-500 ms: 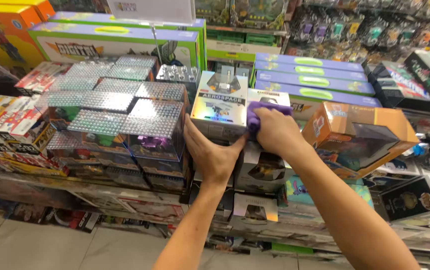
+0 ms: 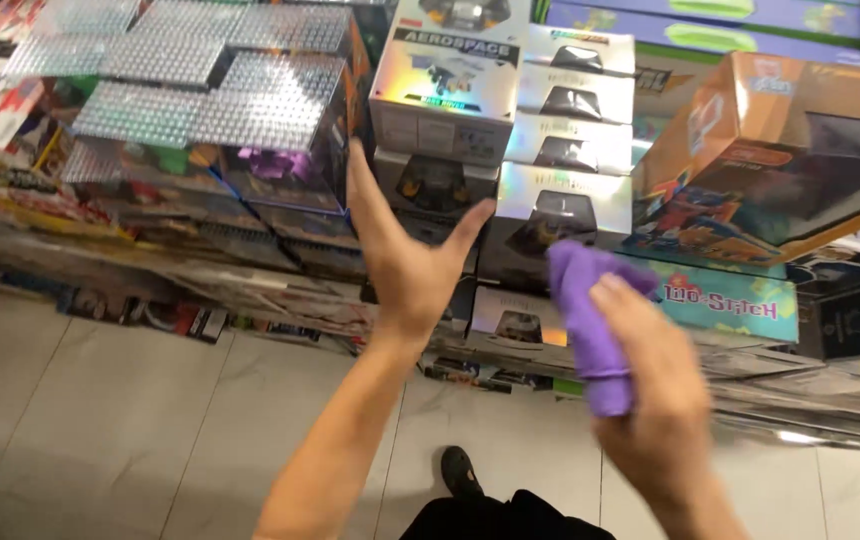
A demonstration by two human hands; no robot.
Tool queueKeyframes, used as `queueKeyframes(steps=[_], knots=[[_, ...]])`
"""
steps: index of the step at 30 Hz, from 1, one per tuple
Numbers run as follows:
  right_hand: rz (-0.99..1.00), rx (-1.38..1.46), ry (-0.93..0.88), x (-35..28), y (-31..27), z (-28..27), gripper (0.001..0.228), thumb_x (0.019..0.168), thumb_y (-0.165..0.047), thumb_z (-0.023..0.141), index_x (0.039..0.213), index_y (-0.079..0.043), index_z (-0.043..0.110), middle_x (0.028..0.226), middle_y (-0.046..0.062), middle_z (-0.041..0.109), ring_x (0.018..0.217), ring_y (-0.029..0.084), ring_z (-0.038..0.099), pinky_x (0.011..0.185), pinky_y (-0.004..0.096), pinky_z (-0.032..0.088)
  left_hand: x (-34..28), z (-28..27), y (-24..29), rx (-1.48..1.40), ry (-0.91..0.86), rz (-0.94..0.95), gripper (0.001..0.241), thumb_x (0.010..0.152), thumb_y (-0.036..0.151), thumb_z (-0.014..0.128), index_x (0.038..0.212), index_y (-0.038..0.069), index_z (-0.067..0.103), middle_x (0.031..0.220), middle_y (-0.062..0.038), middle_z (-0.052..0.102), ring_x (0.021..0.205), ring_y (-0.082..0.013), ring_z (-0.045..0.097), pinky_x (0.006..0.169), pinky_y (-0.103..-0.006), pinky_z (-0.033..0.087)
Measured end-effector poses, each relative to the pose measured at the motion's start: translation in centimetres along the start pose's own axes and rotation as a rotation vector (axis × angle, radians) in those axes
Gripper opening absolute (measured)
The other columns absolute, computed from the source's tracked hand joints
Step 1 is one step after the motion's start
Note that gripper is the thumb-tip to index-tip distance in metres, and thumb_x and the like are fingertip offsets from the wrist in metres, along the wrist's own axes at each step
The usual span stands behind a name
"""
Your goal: Cleaning and wiping down toy boxes on shelves in a toy store using a cloth.
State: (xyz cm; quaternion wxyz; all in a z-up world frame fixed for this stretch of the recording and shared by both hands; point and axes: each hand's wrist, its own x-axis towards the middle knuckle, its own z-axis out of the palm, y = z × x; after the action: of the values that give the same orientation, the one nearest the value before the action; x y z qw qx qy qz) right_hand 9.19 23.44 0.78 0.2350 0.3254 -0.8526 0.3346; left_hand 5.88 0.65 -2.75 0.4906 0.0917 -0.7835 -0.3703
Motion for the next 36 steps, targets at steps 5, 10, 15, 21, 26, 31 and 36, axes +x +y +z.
queueKeyframes(steps=[5, 10, 15, 21, 26, 31, 36], knots=[[0.025, -0.053, -0.134, -5.4, 4.1, 10.3, 0.065, 0.072, 0.000, 0.071, 0.136, 0.000, 0.060, 0.141, 0.022, 0.060, 0.132, 0.040, 0.053, 0.114, 0.051, 0.040, -11.3, -1.8, -0.5, 0.047, 0.031, -0.094, 0.070, 0.096, 0.020, 0.080, 0.149, -0.003, 0.042, 0.150, -0.023, 0.051, 0.141, -0.0374, 0.051, 0.119, -0.0454, 0.044], [-0.215, -0.020, -0.182, -5.3, 5.3, 14.8, 0.060, 0.082, -0.008, 0.068, 0.140, 0.001, 0.056, 0.149, 0.021, 0.052, 0.143, 0.040, 0.044, 0.119, 0.055, 0.033, -22.0, 2.5, -4.4, -0.229, -0.065, -0.602, 0.029, 0.103, 0.016, 0.059, 0.128, 0.000, 0.059, 0.122, -0.013, 0.065, 0.107, -0.0232, 0.070, 0.094, -0.0363, 0.057], [-0.192, -0.043, -0.226, -6.4, 5.7, 12.9, 0.063, 0.080, -0.006, 0.063, 0.143, -0.001, 0.055, 0.152, 0.019, 0.052, 0.146, 0.039, 0.042, 0.121, 0.054, 0.031, -19.4, 3.8, -4.0, -0.628, -0.029, -1.224, 0.030, 0.102, 0.027, 0.056, 0.124, 0.007, 0.054, 0.115, -0.007, 0.064, 0.094, -0.0169, 0.065, 0.079, -0.0331, 0.055], [-0.193, -0.079, -0.228, -7.5, 5.2, 12.4, 0.065, 0.079, -0.002, 0.067, 0.143, -0.002, 0.056, 0.151, 0.017, 0.053, 0.146, 0.037, 0.044, 0.122, 0.053, 0.031, -22.6, 6.2, -7.1, -1.121, 0.057, -1.292, 0.040, 0.106, 0.038, 0.053, 0.124, 0.003, 0.060, 0.113, -0.004, 0.068, 0.097, -0.0120, 0.066, 0.079, -0.0276, 0.056], [-0.114, -0.044, -0.170, -7.2, 4.0, 12.3, 0.065, 0.077, -0.005, 0.070, 0.140, -0.002, 0.056, 0.148, 0.018, 0.055, 0.144, 0.037, 0.045, 0.120, 0.052, 0.032, -23.8, 7.4, -8.3, -1.076, 0.154, -1.416, 0.036, 0.106, 0.036, 0.058, 0.130, 0.010, 0.055, 0.111, -0.003, 0.067, 0.098, -0.0125, 0.065, 0.074, -0.0270, 0.051], [-0.194, 0.101, -0.321, -3.6, 1.1, 16.7, 0.078, 0.064, 0.000, 0.063, 0.142, 0.002, 0.052, 0.149, 0.022, 0.055, 0.144, 0.038, 0.045, 0.121, 0.048, 0.032, -25.2, 7.6, -8.9, -1.223, 0.093, -1.353, 0.049, 0.101, 0.040, 0.051, 0.140, 0.010, 0.047, 0.122, -0.004, 0.065, 0.106, -0.0170, 0.065, 0.088, -0.0335, 0.055], [-0.222, 0.065, -0.341, 0.4, 1.2, 22.8, 0.065, 0.080, -0.002, 0.059, 0.144, 0.001, 0.049, 0.150, 0.023, 0.054, 0.144, 0.039, 0.043, 0.121, 0.048, 0.029, -21.2, 5.5, -5.5, -1.209, 0.122, -1.559, 0.050, 0.098, 0.047, 0.045, 0.145, 0.034, 0.035, 0.130, 0.004, 0.057, 0.111, -0.0146, 0.059, 0.092, -0.0377, 0.048]])
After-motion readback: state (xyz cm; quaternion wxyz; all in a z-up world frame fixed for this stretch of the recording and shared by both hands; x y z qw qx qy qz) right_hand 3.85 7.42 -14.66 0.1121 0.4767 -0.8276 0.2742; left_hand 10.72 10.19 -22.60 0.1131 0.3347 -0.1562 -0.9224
